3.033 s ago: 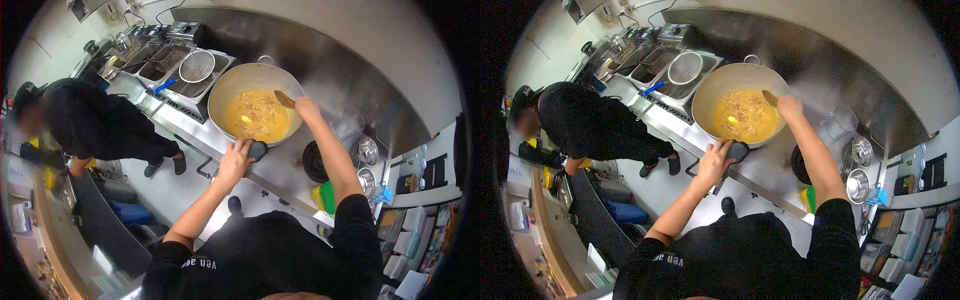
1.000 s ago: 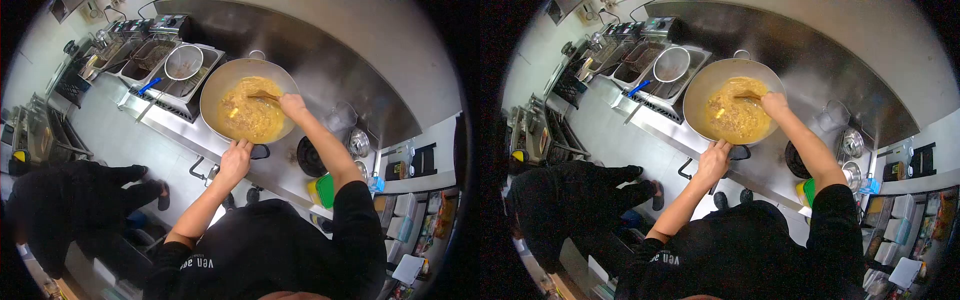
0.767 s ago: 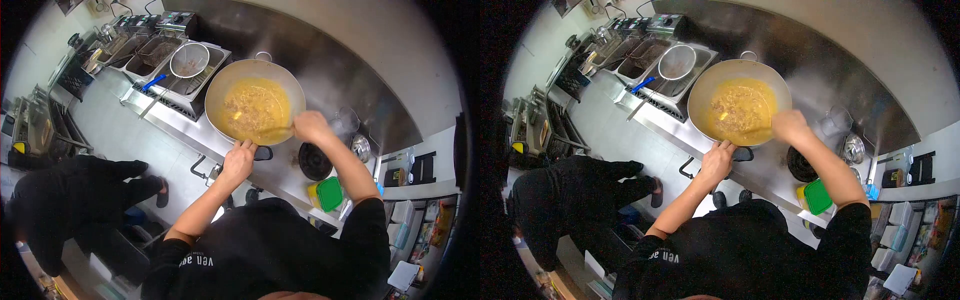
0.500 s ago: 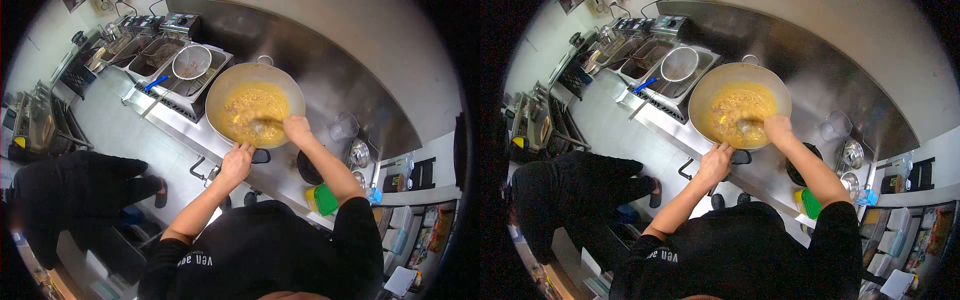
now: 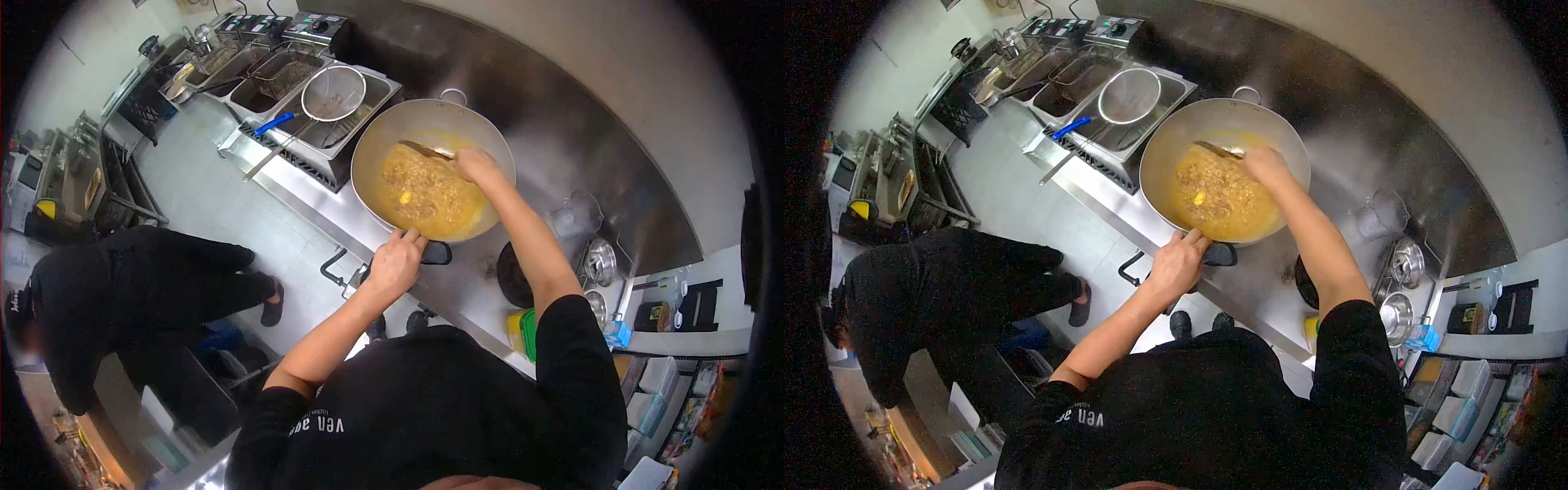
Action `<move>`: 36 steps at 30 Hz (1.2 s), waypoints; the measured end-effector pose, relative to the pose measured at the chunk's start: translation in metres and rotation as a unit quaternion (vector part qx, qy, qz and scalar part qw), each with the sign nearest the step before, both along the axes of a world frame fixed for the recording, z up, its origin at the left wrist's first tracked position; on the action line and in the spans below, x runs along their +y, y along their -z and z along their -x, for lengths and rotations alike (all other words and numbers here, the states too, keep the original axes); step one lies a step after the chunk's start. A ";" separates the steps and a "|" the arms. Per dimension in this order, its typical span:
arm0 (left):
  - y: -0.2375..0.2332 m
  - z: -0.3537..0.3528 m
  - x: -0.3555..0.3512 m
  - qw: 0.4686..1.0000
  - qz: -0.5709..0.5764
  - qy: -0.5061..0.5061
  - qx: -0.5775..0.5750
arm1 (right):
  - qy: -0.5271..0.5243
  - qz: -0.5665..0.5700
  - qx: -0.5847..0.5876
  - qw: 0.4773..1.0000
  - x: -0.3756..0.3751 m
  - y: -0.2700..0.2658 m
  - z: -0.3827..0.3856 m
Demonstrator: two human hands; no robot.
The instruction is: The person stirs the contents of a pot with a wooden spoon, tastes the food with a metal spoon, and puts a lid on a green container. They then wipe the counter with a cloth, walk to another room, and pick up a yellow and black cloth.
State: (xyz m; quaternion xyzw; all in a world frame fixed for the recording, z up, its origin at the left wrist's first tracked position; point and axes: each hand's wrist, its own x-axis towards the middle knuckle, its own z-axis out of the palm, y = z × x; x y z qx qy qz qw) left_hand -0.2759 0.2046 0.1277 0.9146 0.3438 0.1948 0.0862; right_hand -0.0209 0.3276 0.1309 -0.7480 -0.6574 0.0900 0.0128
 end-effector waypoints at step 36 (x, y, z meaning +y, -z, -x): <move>0.003 0.002 0.005 0.999 0.022 0.009 -0.037 | -0.040 0.047 -0.134 0.989 -0.144 -0.009 0.027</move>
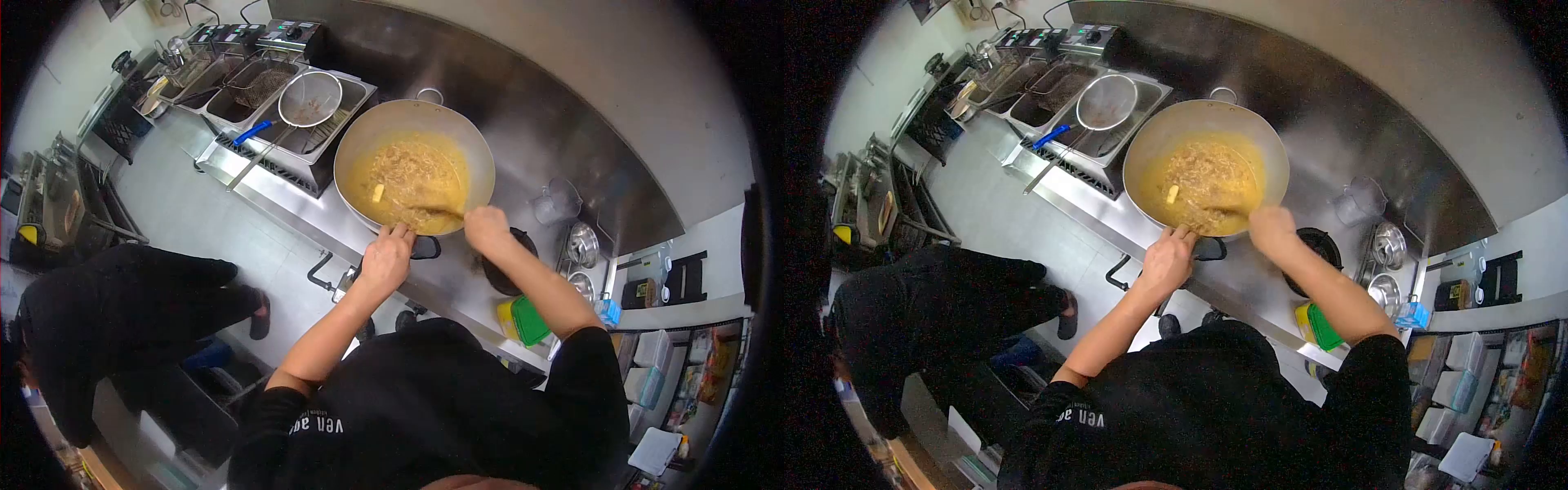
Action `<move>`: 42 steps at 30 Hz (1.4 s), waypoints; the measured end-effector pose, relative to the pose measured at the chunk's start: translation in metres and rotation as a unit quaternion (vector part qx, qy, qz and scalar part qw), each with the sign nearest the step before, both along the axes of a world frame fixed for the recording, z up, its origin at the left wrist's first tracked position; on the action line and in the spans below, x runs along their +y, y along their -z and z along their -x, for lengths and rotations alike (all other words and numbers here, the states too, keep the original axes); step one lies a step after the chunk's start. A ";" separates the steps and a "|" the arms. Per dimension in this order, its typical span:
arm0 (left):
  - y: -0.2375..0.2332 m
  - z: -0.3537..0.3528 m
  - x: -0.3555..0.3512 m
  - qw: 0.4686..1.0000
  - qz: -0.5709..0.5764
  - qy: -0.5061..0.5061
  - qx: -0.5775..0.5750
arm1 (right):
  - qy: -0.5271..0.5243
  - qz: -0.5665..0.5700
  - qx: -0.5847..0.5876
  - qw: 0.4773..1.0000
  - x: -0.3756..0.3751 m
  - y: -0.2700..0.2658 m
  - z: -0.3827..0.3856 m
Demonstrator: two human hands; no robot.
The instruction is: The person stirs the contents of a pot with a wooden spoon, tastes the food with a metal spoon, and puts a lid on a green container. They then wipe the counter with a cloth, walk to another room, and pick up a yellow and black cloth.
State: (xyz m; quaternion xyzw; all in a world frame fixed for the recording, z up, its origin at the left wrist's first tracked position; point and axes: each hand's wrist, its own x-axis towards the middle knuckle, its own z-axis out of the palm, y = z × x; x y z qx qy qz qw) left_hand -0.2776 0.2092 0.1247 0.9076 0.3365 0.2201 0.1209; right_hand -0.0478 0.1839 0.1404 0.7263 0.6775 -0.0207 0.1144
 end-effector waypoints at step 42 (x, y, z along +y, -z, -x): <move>-0.002 -0.012 -0.010 0.999 -0.019 -0.022 0.036 | -0.128 0.031 0.103 0.986 0.107 0.009 0.006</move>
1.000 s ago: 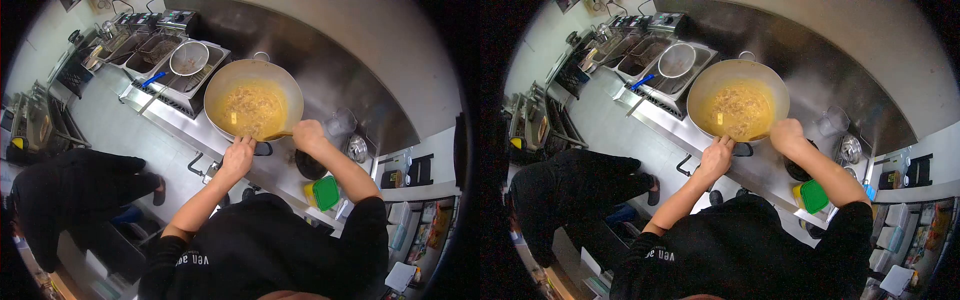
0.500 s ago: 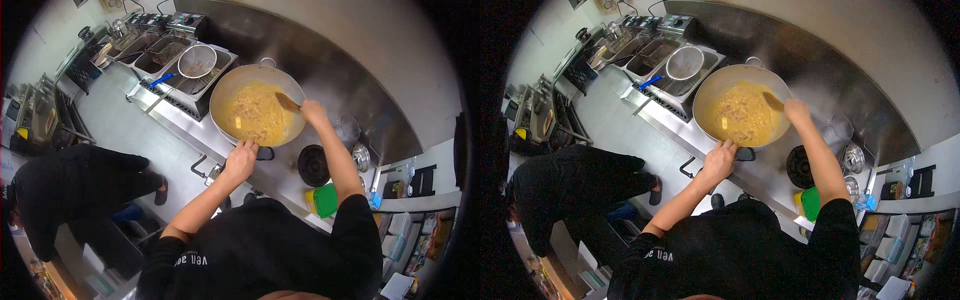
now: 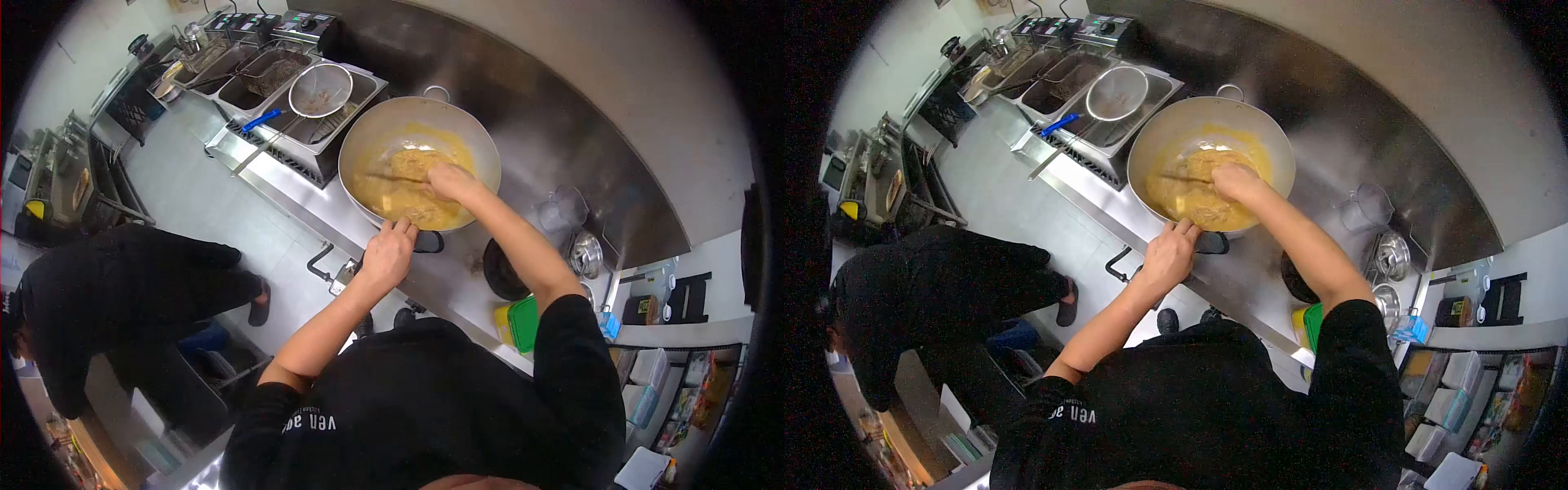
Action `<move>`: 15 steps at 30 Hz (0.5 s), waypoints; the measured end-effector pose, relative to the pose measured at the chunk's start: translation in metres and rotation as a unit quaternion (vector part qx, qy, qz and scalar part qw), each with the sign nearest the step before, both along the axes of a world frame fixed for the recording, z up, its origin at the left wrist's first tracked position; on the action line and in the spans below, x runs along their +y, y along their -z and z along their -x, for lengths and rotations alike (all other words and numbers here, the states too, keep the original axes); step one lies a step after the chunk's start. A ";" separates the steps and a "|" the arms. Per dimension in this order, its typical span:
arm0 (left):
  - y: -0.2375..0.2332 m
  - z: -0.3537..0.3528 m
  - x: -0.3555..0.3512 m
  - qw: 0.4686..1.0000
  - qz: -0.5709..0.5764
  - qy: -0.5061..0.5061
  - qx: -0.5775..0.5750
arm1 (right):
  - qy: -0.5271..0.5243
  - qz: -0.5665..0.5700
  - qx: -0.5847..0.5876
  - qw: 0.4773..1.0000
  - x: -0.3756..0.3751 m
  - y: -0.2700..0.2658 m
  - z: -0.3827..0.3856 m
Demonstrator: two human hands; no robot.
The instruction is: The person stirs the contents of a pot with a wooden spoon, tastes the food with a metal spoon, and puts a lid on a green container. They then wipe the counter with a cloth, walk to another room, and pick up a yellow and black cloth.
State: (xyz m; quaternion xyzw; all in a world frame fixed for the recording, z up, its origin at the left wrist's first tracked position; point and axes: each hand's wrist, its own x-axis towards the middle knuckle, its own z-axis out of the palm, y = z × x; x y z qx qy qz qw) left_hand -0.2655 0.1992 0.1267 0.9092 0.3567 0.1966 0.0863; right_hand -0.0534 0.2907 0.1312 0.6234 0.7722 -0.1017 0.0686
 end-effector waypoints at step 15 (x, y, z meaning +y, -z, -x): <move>-0.002 0.002 0.000 0.999 0.029 0.017 -0.010 | 0.132 -0.006 -0.137 0.982 -0.077 -0.023 -0.006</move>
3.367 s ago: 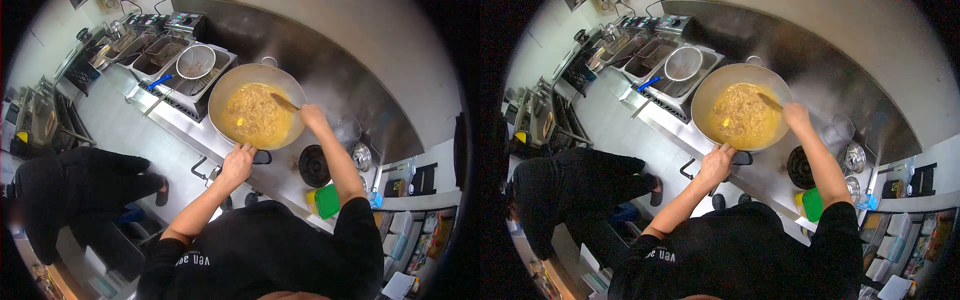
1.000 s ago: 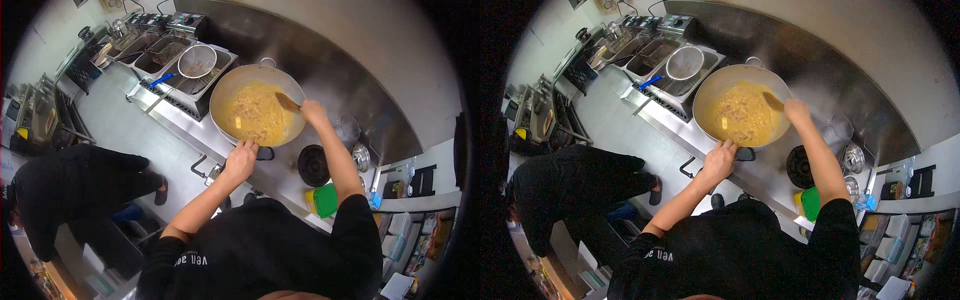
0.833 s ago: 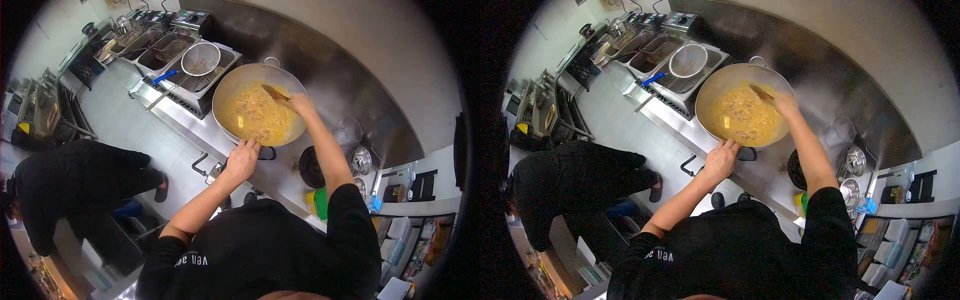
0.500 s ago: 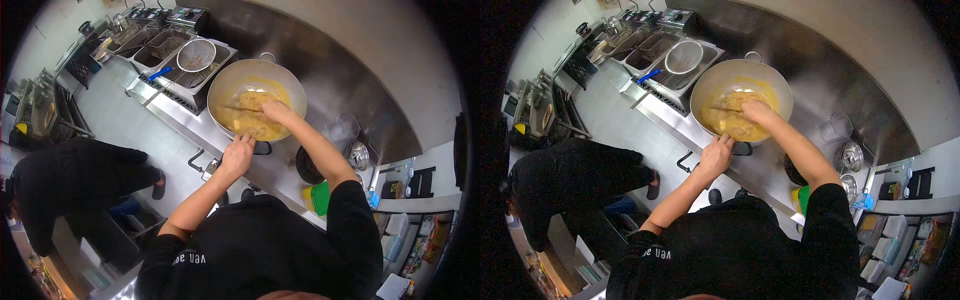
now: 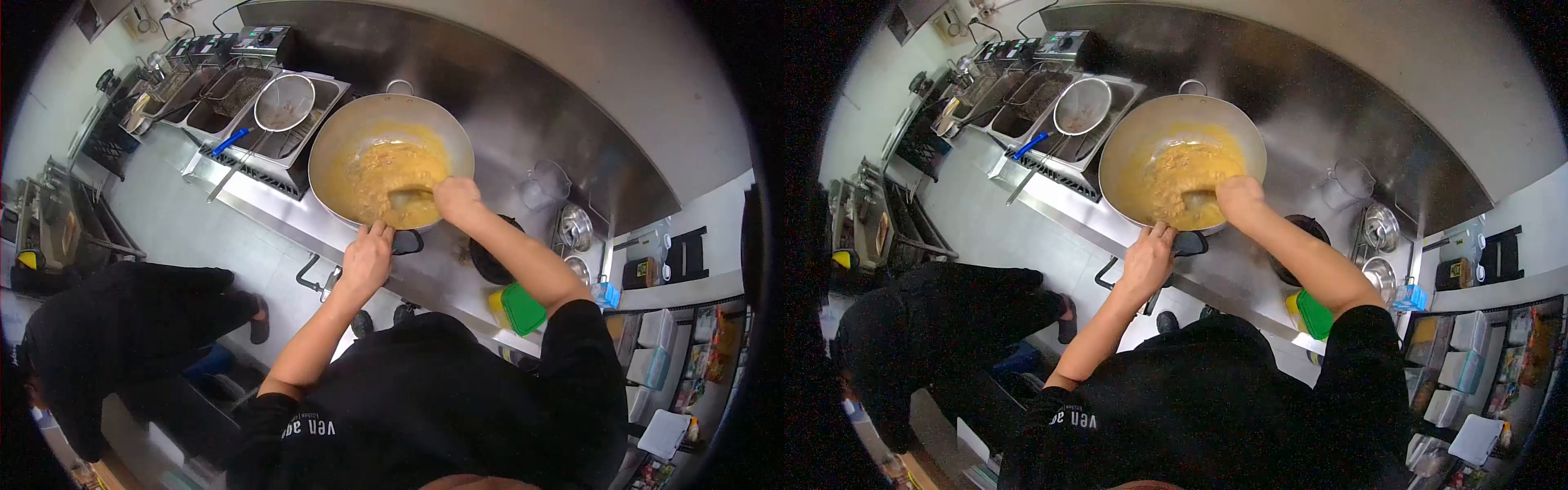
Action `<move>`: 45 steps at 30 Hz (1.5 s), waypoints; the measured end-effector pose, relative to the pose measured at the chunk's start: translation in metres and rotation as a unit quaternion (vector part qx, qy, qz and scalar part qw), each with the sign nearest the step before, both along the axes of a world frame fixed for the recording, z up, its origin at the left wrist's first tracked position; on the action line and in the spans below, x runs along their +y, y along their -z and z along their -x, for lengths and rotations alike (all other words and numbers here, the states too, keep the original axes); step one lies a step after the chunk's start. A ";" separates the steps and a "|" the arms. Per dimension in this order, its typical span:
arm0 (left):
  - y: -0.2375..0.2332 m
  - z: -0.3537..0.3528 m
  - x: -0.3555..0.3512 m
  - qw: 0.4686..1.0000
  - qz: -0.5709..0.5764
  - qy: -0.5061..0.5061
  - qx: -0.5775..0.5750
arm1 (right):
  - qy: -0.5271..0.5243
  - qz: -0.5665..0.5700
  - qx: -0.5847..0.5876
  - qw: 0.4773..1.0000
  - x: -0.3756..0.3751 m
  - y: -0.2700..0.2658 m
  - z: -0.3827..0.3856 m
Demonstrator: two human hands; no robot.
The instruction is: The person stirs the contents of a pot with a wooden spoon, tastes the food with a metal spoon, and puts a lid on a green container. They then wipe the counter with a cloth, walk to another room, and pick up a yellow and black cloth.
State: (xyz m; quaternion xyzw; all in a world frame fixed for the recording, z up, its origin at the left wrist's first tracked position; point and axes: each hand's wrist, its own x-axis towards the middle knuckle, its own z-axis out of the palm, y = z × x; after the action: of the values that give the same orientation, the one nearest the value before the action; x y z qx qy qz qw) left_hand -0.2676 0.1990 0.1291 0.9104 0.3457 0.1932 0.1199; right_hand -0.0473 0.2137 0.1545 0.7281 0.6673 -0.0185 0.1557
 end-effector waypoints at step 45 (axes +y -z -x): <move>-0.007 -0.002 0.001 1.000 0.019 -0.001 0.018 | -0.006 -0.009 0.090 0.996 0.108 0.043 -0.048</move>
State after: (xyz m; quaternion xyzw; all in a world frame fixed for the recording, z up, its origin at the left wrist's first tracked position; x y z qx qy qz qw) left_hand -0.2661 0.1999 0.1362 0.9109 0.3522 0.1704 0.1312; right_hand 0.0004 0.3220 0.1114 0.7207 0.6833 -0.0771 0.0885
